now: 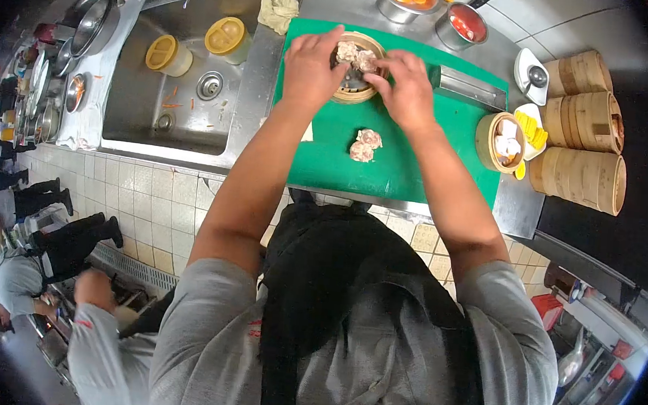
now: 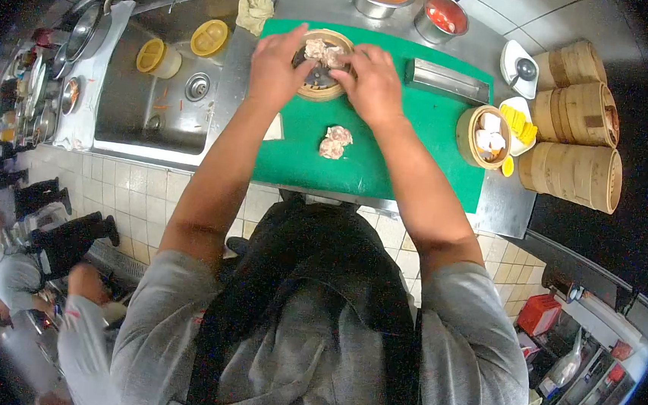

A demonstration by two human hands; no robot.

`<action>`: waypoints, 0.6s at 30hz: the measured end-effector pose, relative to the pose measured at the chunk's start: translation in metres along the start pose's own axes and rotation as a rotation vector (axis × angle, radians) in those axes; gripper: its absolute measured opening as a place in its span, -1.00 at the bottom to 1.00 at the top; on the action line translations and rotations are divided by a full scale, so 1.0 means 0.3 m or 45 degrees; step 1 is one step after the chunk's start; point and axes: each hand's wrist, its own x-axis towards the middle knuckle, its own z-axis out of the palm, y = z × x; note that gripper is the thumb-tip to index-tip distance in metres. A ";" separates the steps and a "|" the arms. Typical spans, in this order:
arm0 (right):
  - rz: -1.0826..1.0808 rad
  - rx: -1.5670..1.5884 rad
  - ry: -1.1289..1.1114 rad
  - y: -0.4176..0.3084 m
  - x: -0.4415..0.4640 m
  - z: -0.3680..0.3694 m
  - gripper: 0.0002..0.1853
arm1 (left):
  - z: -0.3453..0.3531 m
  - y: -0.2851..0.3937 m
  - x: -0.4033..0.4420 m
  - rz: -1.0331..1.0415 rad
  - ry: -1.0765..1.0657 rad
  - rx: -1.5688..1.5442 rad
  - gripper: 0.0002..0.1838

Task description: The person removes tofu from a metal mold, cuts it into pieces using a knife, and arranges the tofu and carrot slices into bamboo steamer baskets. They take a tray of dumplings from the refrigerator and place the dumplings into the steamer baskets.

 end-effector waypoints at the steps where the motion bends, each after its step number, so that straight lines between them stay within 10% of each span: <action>1: 0.078 0.090 -0.063 -0.006 -0.029 -0.032 -0.56 | -0.024 0.016 -0.019 0.001 0.080 -0.092 -0.41; 7: -0.090 0.267 -0.677 -0.048 -0.276 -0.114 -0.48 | -0.096 0.213 -0.357 -0.360 -0.205 -0.681 -0.46; 12: 0.012 0.345 -0.605 -0.022 -0.297 -0.037 -0.43 | 0.012 0.211 -0.465 -0.300 -0.481 -0.178 -0.43; 18: 0.314 0.726 -0.712 -0.067 -0.308 -0.093 -0.45 | 0.010 0.165 -0.468 -0.329 -0.468 -0.570 -0.46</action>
